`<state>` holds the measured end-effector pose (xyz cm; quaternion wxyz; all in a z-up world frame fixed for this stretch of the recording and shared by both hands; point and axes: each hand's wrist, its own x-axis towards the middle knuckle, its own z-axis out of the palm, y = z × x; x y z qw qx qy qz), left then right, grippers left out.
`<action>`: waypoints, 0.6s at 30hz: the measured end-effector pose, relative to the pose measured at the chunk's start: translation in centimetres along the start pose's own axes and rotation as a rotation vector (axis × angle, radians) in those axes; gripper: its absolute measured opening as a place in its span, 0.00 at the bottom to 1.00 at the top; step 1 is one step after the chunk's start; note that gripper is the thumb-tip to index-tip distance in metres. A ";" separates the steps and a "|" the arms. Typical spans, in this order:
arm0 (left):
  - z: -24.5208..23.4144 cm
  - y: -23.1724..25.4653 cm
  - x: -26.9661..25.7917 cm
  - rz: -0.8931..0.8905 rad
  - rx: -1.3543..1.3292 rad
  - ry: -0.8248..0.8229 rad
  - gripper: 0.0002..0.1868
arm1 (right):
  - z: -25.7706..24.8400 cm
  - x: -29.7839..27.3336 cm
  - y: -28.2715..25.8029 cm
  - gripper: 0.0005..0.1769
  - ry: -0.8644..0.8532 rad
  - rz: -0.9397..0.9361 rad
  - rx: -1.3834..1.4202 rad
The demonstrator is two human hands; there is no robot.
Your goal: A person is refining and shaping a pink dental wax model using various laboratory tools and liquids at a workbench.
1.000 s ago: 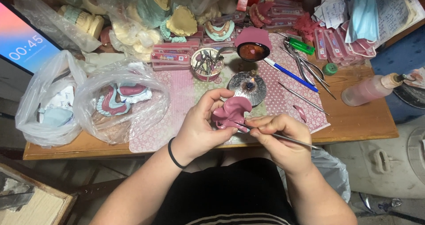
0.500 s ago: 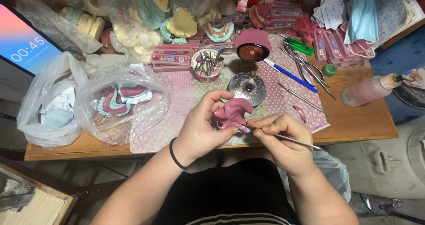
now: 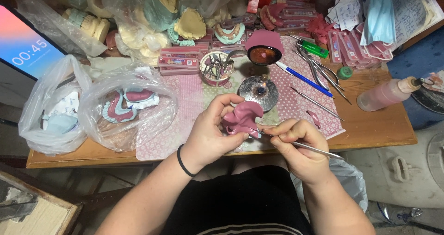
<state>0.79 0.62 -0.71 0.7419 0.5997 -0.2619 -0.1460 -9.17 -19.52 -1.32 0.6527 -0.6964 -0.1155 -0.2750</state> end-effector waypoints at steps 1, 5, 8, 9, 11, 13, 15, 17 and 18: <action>0.0 0.0 0.0 0.000 0.000 0.000 0.38 | -0.1 0.0 0.0 0.11 0.000 0.000 0.000; 0.0 0.0 0.0 -0.006 -0.014 -0.001 0.38 | 0.0 -0.1 0.0 0.11 -0.013 -0.004 0.078; 0.0 -0.2 0.0 -0.008 -0.013 -0.002 0.38 | 0.1 -0.1 0.0 0.11 -0.017 -0.002 0.121; 0.1 -0.3 0.0 -0.006 -0.004 -0.002 0.38 | 0.1 -0.1 0.0 0.11 -0.020 0.003 0.138; 0.0 -0.4 0.0 -0.012 -0.011 -0.009 0.38 | 0.1 -0.2 0.0 0.11 -0.026 0.009 0.157; 0.0 -0.6 0.2 -0.014 -0.016 -0.016 0.38 | 0.3 0.0 -0.2 0.11 -0.033 0.012 0.176; 0.0 -0.9 0.4 0.006 -0.023 0.001 0.39 | 0.7 0.3 -0.5 0.10 0.060 0.024 0.304; 0.2 -0.3 0.4 0.016 0.004 0.009 0.39 | -0.6 0.1 1.2 0.11 0.136 -0.034 0.247; 0.3 -0.1 0.3 0.024 0.031 0.020 0.39 | -1.3 -0.1 2.1 0.12 0.211 -0.089 0.190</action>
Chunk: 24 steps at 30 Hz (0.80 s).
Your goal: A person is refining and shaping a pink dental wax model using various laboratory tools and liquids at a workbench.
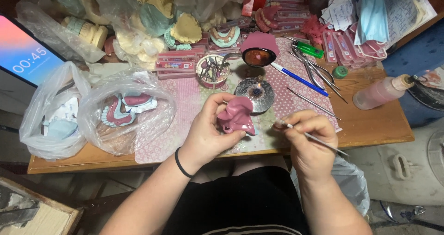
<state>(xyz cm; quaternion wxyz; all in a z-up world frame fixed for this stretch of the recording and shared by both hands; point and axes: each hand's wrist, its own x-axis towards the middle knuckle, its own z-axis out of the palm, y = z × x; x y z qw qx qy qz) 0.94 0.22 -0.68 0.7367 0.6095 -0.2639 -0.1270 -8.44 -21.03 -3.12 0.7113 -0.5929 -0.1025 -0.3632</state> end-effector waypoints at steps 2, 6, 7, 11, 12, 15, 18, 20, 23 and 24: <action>0.1 0.0 -0.2 0.004 0.045 0.007 0.38 | 1.7 -0.2 -1.0 0.10 0.015 0.096 -0.085; 1.3 0.4 -0.6 0.005 0.089 0.034 0.37 | 1.9 -1.6 0.7 0.20 -0.105 0.320 -0.141; 1.6 0.1 -0.8 0.006 0.090 0.030 0.37 | 2.1 -1.5 0.2 0.20 -0.101 0.318 -0.141; 2.4 -0.4 -1.3 0.026 0.043 0.017 0.39 | 3.1 -0.4 -1.8 0.27 -0.007 0.370 -0.359; 2.5 -0.5 -1.5 0.027 0.008 -0.012 0.42 | 3.5 0.1 -2.2 0.26 0.009 0.358 -0.338; 2.5 -0.7 -1.7 -0.039 -0.073 -0.044 0.45 | 1.9 1.0 -2.4 0.26 0.009 0.323 -0.350; 1.5 -2.3 -2.2 -0.172 -0.263 -0.090 0.18 | 1.4 1.6 -3.2 0.24 -0.015 0.309 -0.253; 1.9 -1.0 -1.9 -0.169 -0.270 -0.099 0.22 | 1.9 1.9 -3.8 0.24 -0.027 0.285 -0.264; 2.4 -0.1 -1.5 -0.168 -0.273 -0.093 0.23 | 2.1 2.2 -4.2 0.24 -0.062 0.241 -0.309; 2.6 0.0 -1.5 -0.171 -0.267 -0.077 0.21 | 2.1 2.3 -4.2 0.24 -0.085 0.222 -0.342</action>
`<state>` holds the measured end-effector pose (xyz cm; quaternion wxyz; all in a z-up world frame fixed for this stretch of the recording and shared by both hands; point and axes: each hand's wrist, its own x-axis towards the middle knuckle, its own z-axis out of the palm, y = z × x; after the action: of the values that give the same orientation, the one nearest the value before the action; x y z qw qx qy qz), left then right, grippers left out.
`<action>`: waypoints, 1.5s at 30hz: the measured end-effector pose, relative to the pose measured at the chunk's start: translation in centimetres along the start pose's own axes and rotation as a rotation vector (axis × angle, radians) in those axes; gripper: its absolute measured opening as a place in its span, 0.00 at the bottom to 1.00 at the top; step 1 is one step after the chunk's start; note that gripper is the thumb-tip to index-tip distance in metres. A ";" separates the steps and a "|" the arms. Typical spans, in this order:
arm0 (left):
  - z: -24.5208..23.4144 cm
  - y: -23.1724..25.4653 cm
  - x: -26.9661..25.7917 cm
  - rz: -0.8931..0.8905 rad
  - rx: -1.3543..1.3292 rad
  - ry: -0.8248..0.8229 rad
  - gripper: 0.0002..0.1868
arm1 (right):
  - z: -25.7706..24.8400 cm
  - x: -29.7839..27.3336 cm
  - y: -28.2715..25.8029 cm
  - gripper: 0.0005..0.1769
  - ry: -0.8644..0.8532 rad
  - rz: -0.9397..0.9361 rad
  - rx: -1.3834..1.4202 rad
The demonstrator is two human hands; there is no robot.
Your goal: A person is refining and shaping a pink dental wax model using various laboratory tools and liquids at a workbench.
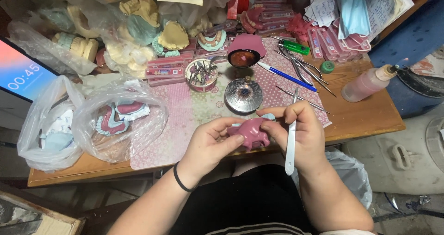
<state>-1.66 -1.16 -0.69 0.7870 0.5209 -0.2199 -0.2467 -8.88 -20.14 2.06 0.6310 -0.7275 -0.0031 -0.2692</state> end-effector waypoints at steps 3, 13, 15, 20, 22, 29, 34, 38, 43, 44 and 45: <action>0.3 -0.2 -0.3 -0.027 -0.015 0.034 0.19 | 0.1 0.2 -0.1 0.24 0.000 0.026 0.091; 0.1 -0.4 0.3 -0.087 0.024 0.043 0.18 | -1.2 0.0 1.0 0.25 0.012 0.036 0.211; 0.2 0.2 0.5 -0.089 0.075 0.062 0.18 | -1.9 -0.1 1.4 0.22 0.096 -0.074 0.183; -0.9 0.7 0.1 -0.126 0.151 0.082 0.13 | -8.6 1.8 3.2 0.21 0.560 -0.503 -0.217; -1.2 0.7 0.0 -0.132 0.108 0.111 0.13 | -11.5 2.6 4.5 0.23 0.707 -0.637 -0.350; -1.8 0.3 0.0 -0.155 -0.013 0.153 0.16 | -17.0 3.4 9.4 0.33 0.672 -0.064 -0.667; -1.6 0.7 0.0 -0.086 -0.062 0.157 0.16 | -13.4 2.1 6.7 0.34 0.691 -0.041 -0.838; -0.8 0.8 0.2 0.002 0.012 0.242 0.20 | -6.3 -0.8 4.9 0.31 0.469 -0.169 -0.442; -0.6 0.4 0.5 0.052 -0.004 0.284 0.24 | -1.0 -3.6 3.8 0.36 0.172 -0.137 -0.224; -0.7 0.4 0.5 0.055 -0.003 0.283 0.24 | -0.5 -3.5 3.1 0.35 0.104 -0.143 -0.238; -0.9 0.3 0.5 0.057 -0.001 0.282 0.24 | 0.0 -3.4 2.5 0.34 0.037 -0.149 -0.251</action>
<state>-0.67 -0.76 -0.66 0.8172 0.5434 -0.1218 -0.1486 -10.96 -19.48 -1.59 0.5134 -0.7934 -0.0120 -0.3268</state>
